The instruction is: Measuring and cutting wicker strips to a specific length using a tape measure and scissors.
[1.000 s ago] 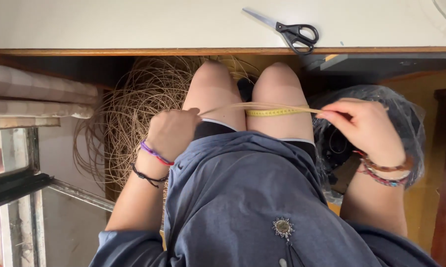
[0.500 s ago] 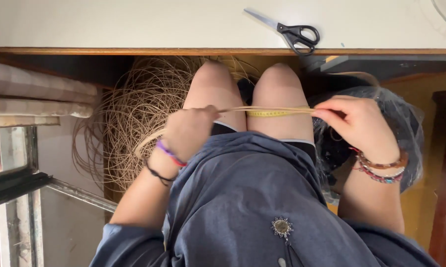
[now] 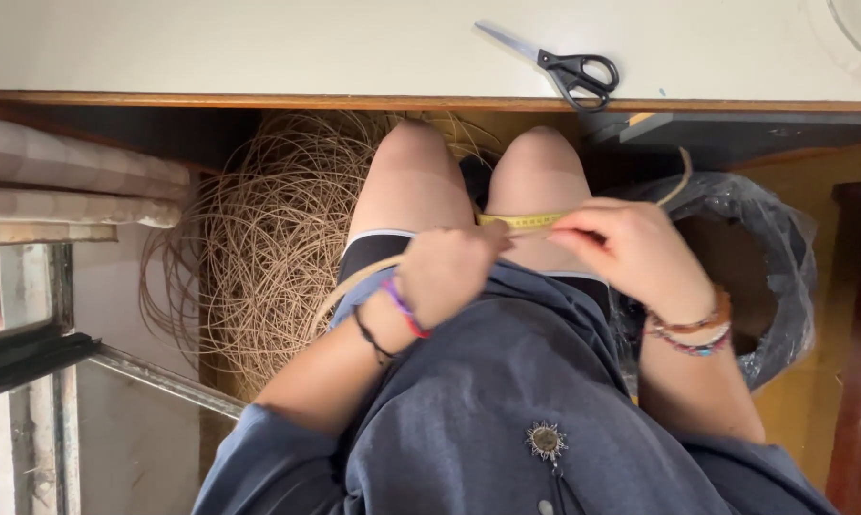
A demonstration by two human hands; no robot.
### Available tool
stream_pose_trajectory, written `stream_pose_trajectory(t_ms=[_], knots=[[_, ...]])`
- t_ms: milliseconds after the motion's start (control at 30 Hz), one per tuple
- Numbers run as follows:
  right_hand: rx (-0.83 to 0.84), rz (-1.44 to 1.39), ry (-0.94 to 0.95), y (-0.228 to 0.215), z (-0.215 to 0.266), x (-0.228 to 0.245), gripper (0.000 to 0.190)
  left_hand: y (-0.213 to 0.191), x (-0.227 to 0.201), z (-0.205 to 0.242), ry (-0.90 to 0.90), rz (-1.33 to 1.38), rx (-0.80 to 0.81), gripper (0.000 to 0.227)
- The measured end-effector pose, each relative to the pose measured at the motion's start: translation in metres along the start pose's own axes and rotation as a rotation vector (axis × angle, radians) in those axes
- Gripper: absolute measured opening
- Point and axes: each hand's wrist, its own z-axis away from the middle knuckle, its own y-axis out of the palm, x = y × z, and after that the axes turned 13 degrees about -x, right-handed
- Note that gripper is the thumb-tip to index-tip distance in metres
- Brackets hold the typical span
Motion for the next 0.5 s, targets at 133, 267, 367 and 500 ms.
stream_pose_trajectory(t_ms=[133, 267, 367, 500], knots=[[-0.035, 0.046, 0.038, -0.019, 0.013, -0.038, 0.009, -0.014, 0.059, 0.007, 0.017, -0.030, 0.107, 0.017], [-0.026, 0.058, 0.066, -0.011, 0.016, -0.043, 0.011, -0.037, 0.074, 0.007, 0.029, -0.070, 0.259, 0.033], [0.011, 0.017, 0.019, 0.010, 0.008, -0.014, 0.012, -0.036, 0.043, -0.005, 0.123, 0.083, 0.230, 0.072], [0.053, -0.002, -0.094, 0.037, 0.000, -0.003, 0.009, -0.045, -0.016, -0.021, -0.012, 0.296, 0.237, 0.041]])
